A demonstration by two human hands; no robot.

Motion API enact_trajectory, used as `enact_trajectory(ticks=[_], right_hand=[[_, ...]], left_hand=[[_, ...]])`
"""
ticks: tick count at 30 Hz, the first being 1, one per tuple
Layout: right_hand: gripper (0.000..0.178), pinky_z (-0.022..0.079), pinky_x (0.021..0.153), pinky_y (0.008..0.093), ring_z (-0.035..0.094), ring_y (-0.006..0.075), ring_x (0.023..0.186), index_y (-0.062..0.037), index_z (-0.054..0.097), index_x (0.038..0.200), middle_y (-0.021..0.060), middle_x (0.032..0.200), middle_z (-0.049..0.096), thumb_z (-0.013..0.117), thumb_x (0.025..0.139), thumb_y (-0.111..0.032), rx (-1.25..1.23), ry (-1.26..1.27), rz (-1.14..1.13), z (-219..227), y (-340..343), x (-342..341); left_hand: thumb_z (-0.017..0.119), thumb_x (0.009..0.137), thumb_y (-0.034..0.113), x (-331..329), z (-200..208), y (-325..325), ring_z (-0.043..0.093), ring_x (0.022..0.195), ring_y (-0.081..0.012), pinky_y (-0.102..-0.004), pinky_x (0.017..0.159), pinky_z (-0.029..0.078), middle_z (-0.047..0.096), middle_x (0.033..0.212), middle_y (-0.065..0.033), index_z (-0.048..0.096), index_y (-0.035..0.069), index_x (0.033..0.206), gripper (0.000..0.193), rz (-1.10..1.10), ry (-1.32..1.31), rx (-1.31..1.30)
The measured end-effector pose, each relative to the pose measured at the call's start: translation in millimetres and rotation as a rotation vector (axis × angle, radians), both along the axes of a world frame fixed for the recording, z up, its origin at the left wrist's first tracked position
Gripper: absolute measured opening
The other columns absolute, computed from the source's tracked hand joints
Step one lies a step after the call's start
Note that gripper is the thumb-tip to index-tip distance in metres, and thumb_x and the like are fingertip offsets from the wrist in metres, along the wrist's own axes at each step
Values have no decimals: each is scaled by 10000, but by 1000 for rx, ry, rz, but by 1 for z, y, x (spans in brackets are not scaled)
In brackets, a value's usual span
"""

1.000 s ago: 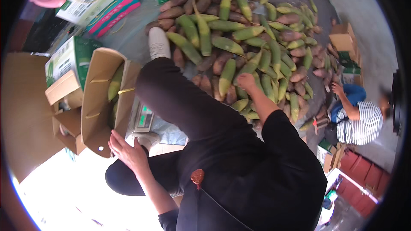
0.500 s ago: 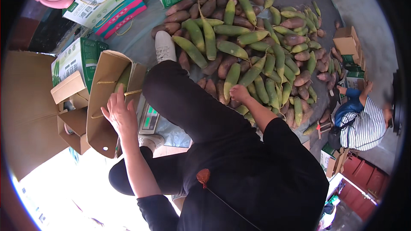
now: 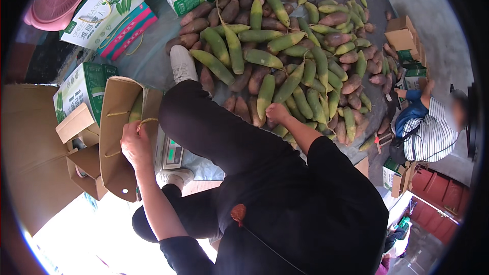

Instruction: Sorting and packaging green squash/produce into cardboard boxes.

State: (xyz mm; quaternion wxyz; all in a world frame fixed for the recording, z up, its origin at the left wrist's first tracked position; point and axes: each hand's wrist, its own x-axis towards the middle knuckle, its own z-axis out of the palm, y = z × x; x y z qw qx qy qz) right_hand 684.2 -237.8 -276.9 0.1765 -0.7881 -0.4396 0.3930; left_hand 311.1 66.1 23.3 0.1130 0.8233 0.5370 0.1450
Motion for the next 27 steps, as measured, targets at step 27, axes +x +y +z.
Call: enact_trajectory(ticks=[27], right_hand=[[339, 458, 832, 417, 586, 355, 949, -11, 619, 951, 205, 943, 633, 653, 742, -276, -258, -210, -710, 71, 33, 40]], left_hand=[[524, 854, 112, -94, 50, -32, 562, 933, -188, -308, 824, 427, 603, 1031, -117, 537, 34, 1194, 348, 465, -229, -413]])
